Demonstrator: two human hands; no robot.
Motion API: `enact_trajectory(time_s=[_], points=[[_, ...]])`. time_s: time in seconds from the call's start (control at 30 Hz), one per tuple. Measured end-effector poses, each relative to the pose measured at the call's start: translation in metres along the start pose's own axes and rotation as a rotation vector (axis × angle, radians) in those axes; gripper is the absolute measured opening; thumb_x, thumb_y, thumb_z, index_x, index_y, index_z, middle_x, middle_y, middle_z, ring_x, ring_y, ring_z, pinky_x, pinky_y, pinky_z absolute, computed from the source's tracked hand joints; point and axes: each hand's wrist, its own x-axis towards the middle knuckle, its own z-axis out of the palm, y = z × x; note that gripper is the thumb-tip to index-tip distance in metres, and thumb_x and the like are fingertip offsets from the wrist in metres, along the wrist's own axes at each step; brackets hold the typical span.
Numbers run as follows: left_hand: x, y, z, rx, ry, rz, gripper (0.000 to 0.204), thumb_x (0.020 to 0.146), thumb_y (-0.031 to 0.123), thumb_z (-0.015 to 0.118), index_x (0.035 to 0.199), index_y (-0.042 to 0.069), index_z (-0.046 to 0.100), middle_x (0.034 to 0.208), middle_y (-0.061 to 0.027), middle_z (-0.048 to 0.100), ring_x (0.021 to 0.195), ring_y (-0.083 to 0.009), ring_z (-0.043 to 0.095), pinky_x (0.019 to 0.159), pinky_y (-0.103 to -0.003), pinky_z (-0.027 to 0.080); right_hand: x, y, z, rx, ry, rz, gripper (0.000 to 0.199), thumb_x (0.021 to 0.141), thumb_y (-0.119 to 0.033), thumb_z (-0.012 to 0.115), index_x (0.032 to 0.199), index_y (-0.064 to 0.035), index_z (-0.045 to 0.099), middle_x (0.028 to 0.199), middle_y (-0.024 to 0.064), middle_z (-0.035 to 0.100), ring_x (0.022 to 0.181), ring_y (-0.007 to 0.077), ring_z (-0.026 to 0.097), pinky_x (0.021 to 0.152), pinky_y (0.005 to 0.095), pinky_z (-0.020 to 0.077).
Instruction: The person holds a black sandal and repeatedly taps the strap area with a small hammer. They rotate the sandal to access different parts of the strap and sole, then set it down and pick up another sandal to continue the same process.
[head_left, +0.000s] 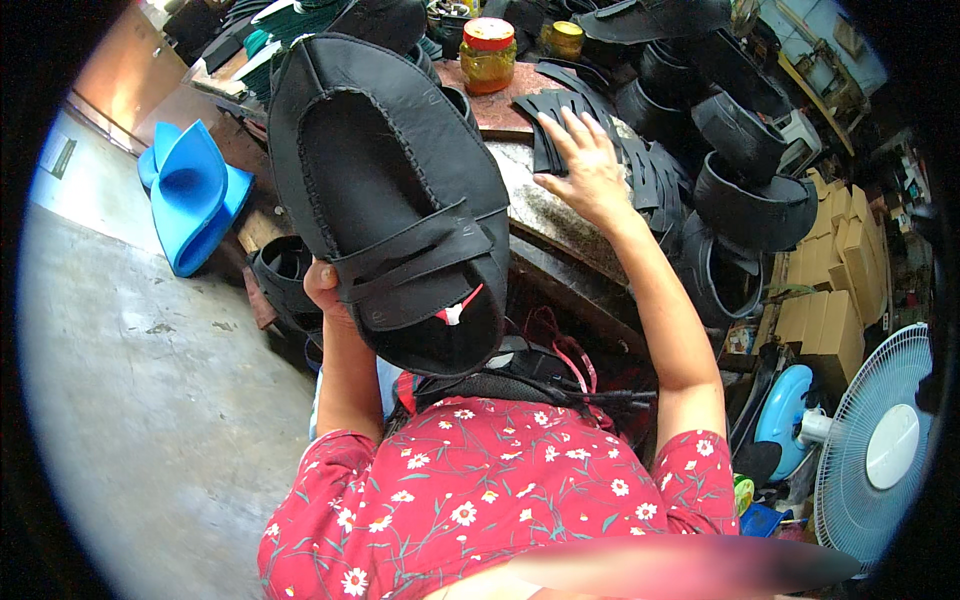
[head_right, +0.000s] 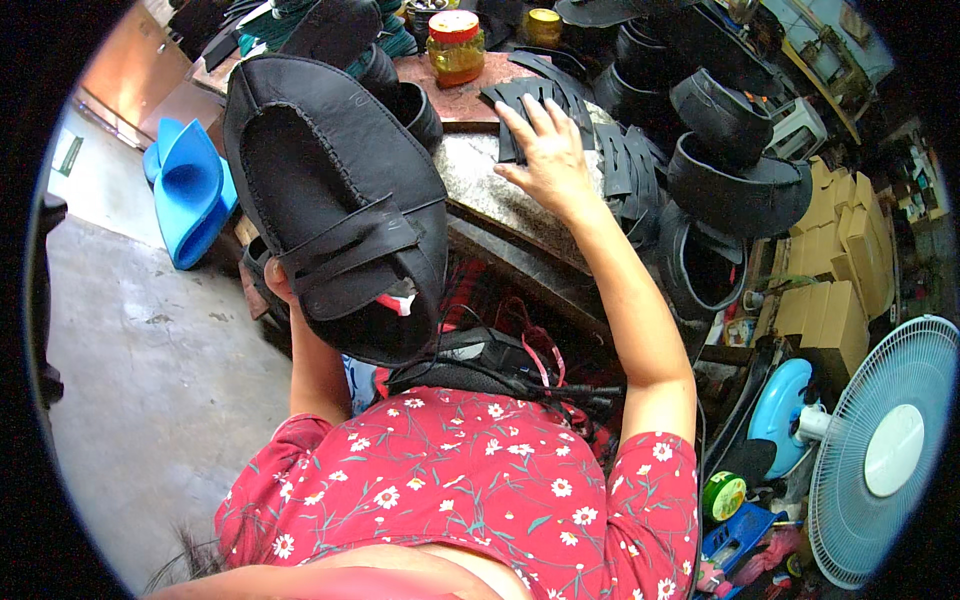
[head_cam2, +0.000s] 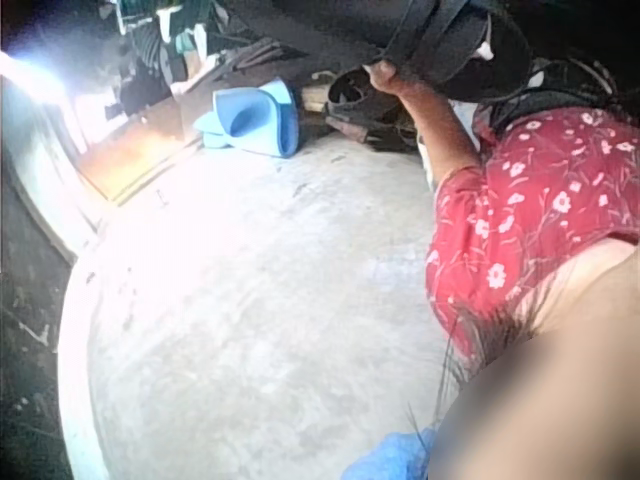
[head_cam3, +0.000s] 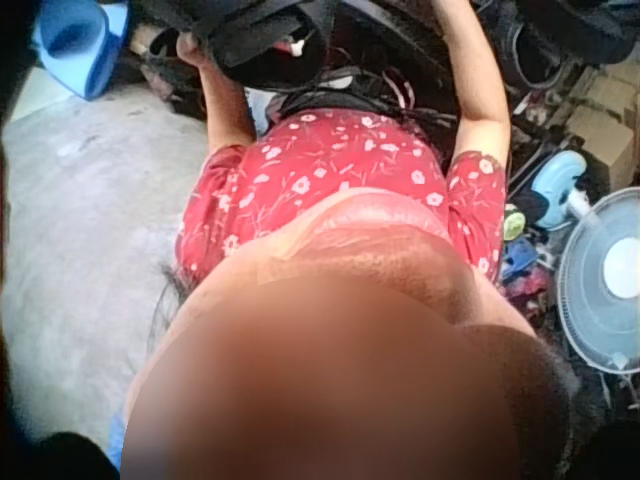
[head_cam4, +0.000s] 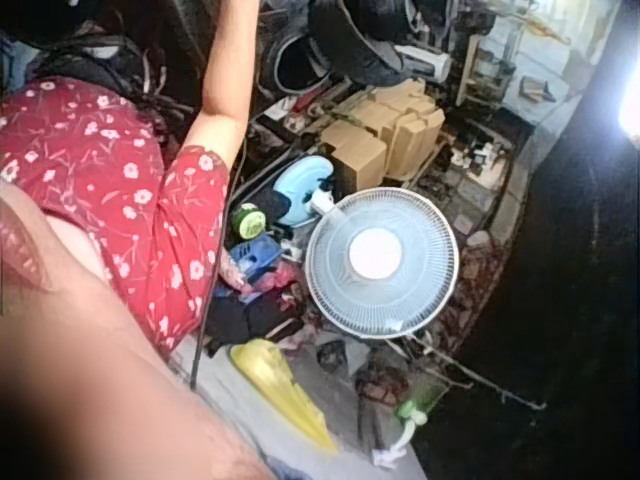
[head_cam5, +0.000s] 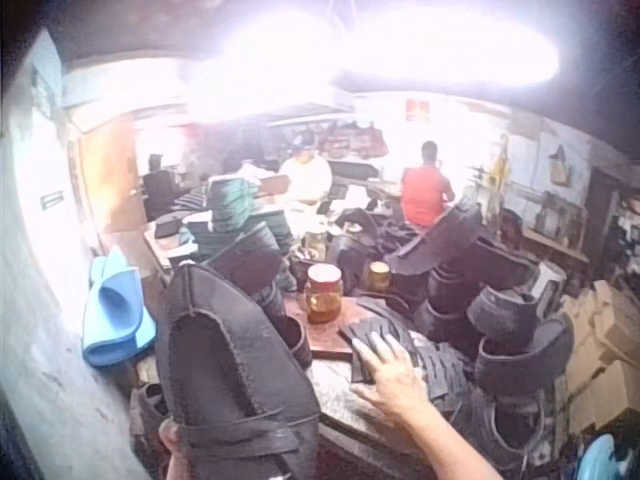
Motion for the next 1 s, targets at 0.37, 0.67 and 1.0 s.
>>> enact_trajectory(time_s=[0.37, 0.67, 1.0], points=[[0.022, -0.021, 0.011, -0.093, 0.058, -0.109, 0.072, 0.066, 0.011, 0.061, 0.134, -0.009, 0.045, 0.123, -0.0273, 0.06, 0.108, -0.044, 0.062, 0.097, -0.056, 0.049, 0.031, 0.057, 0.049, -0.287, -0.122, 0.114, 0.072, 0.092, -0.047, 0.055, 0.153, -0.0346, 0.019, 0.16, 0.0065, 0.022, 0.144, 0.0355, 0.025, 0.109, 0.0696, 0.0202], [0.054, -0.064, 0.041, -0.348, -0.096, -0.345, 0.07, 0.069, 0.011, 0.063, 0.133, -0.009, 0.045, 0.121, -0.0305, 0.059, 0.104, -0.0431, 0.064, 0.09, -0.055, 0.054, -0.011, 0.01, -0.055, 1.365, -0.489, 0.36, 0.081, 0.094, -0.068, 0.036, 0.136, -0.0006, 0.05, 0.14, 0.0166, 0.051, 0.126, 0.0262, 0.051, 0.111, 0.0408, 0.0322], [0.064, -0.108, 0.067, -0.064, 0.042, -0.543, 0.072, 0.067, 0.006, 0.062, 0.135, -0.005, 0.042, 0.117, -0.0259, 0.061, 0.097, -0.0367, 0.068, 0.087, -0.046, 0.057, -0.06, 0.0, -0.089, 2.343, -0.212, 0.432, 0.093, 0.09, -0.075, 0.029, 0.146, -0.0015, 0.034, 0.14, 0.0152, 0.051, 0.126, 0.0264, 0.053, 0.106, 0.042, 0.0424]])
